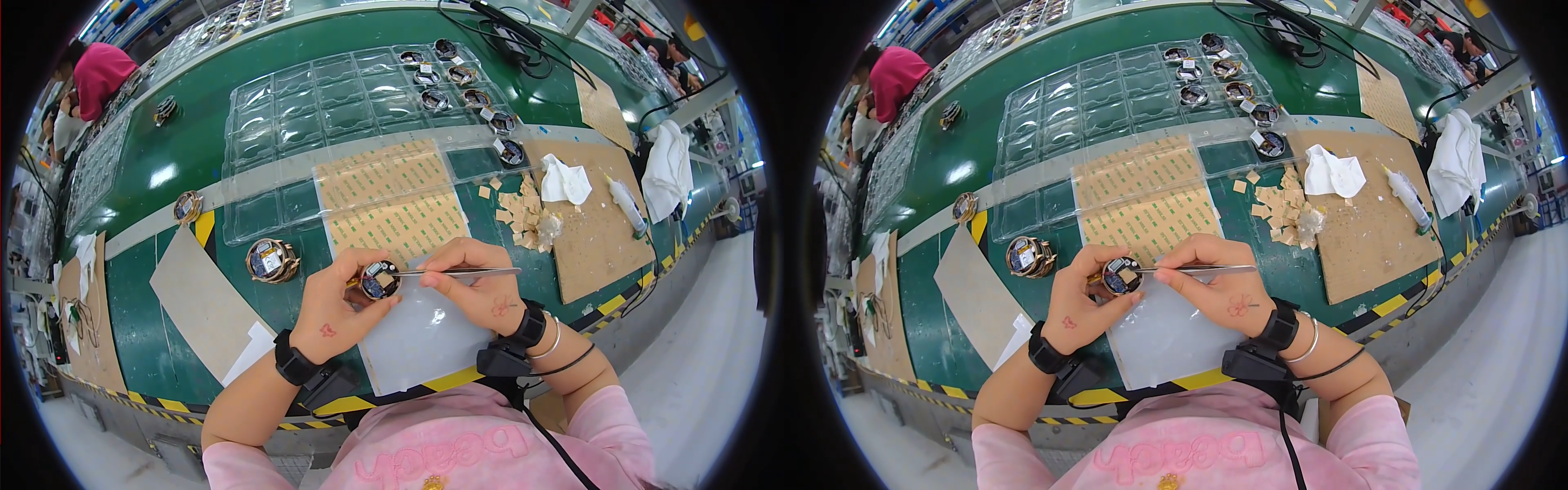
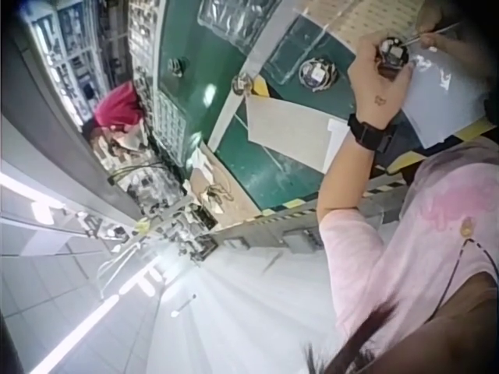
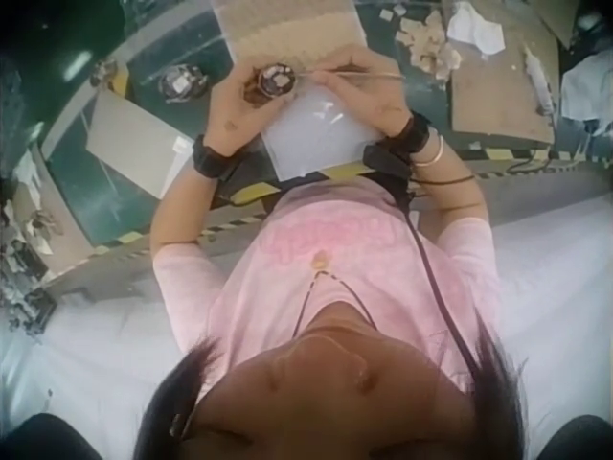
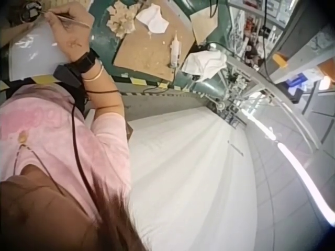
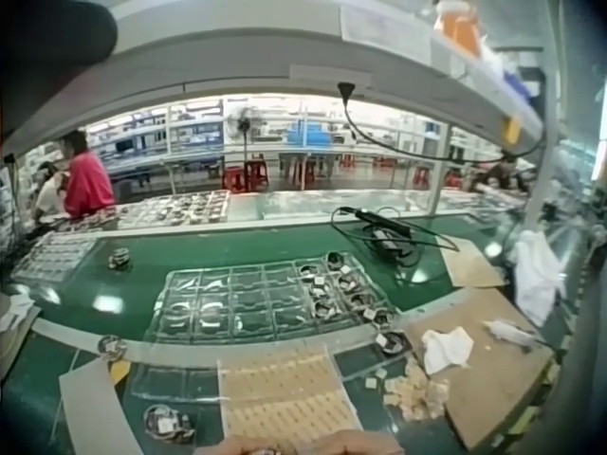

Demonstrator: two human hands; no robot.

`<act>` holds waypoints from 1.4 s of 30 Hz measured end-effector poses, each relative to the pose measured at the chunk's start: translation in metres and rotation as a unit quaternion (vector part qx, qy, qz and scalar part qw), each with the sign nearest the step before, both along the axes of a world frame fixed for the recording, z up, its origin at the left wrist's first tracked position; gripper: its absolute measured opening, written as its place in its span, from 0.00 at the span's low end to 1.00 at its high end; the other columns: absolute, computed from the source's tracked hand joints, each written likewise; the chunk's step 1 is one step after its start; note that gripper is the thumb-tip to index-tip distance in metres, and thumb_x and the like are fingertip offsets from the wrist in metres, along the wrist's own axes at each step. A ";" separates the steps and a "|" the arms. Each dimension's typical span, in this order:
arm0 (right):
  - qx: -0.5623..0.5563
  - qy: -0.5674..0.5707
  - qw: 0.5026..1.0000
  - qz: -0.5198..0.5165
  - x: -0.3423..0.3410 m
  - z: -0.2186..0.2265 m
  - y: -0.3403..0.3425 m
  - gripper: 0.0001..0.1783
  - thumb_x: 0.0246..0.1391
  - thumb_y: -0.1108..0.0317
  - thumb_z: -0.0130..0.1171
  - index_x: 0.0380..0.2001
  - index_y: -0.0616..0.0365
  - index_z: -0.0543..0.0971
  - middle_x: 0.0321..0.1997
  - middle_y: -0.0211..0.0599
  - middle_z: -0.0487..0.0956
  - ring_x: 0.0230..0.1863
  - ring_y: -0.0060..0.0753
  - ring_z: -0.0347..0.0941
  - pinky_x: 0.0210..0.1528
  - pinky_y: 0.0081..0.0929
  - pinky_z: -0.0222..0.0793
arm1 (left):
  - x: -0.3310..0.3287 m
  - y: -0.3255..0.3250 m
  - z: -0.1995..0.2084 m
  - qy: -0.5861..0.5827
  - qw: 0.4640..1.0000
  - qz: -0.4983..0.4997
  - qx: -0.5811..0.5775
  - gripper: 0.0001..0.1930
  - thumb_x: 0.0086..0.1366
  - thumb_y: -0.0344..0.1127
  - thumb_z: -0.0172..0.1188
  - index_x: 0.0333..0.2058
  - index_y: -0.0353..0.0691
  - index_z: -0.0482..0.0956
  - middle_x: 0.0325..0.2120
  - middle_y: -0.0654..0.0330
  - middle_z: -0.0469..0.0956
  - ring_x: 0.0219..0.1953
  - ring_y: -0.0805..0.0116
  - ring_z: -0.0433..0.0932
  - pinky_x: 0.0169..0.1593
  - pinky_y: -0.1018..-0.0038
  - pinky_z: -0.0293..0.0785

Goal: The person peels a small adhesive square from a sheet using tweezers, places it onto the internal components of a watch, and presses it down. They then pick up a battery, position it over the adhesive, and press it into the watch casing.

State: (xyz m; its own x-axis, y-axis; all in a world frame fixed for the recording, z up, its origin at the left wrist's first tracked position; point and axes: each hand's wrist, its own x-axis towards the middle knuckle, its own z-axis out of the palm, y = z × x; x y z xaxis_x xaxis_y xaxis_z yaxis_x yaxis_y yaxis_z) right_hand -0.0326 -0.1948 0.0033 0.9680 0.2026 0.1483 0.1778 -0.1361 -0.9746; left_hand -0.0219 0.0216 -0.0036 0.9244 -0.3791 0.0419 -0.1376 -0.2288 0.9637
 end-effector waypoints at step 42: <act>-0.079 -0.214 0.974 0.001 -0.002 0.004 0.001 0.10 0.40 0.79 0.68 0.28 0.61 0.78 0.30 0.40 0.80 0.33 0.37 0.79 0.34 0.25 0.74 | 0.000 0.002 0.004 0.011 1.000 -0.006 0.004 0.24 0.51 0.25 0.66 0.49 0.40 0.73 0.35 0.61 0.78 0.33 0.79 0.77 0.32 0.83 0.75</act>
State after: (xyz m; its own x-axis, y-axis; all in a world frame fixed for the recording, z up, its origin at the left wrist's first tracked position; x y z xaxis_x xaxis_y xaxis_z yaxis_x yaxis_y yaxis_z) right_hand -0.0341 -0.1941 0.0071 0.8237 0.2566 0.5056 0.5639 -0.2773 -0.7779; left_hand -0.0215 0.0231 0.0008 0.9204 -0.3906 0.0179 -0.1187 -0.2355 0.9646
